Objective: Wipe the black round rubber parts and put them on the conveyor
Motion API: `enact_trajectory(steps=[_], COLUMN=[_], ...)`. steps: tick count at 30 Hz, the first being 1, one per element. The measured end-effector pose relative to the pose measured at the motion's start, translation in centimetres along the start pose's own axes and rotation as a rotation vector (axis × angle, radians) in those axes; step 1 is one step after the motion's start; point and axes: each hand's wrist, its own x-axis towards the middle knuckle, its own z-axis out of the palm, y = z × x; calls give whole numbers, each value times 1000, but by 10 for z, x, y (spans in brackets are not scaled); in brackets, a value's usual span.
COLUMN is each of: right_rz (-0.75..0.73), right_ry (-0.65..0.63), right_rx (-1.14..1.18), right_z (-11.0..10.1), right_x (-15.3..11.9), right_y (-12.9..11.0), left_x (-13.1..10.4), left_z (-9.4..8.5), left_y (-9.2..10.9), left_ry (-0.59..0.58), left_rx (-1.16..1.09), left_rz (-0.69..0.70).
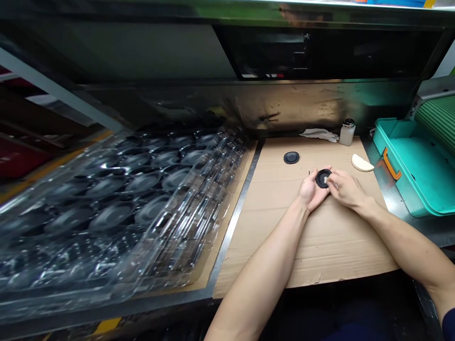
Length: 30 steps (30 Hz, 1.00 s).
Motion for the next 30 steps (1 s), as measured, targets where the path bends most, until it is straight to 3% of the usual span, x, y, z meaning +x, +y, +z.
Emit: enact_trajectory(steps=[3, 6, 13, 15, 19, 23, 30], right_rz=[101, 140, 220, 239, 208, 176, 95], right_ry=[109, 130, 283, 272, 232, 229, 135], right_rx=[-96, -93, 184, 285, 380, 311, 203], right_z=[-1, -1, -12, -15, -15, -17, -13], right_x=[3, 8, 9, 8, 6, 6, 6], right_y=[8, 17, 32, 28, 18, 21, 30], left_x=[2, 1, -4, -4, -5, -6, 0], left_z=[3, 6, 7, 8, 8, 4, -2], left_y=[-6, -9, -3, -2, 2, 9, 10], left_ry=[14, 35, 89, 106, 26, -30, 29], left_rx=[3, 33, 210, 232, 175, 150, 203], left_rz=[-14, -24, -76, -93, -67, -94, -171])
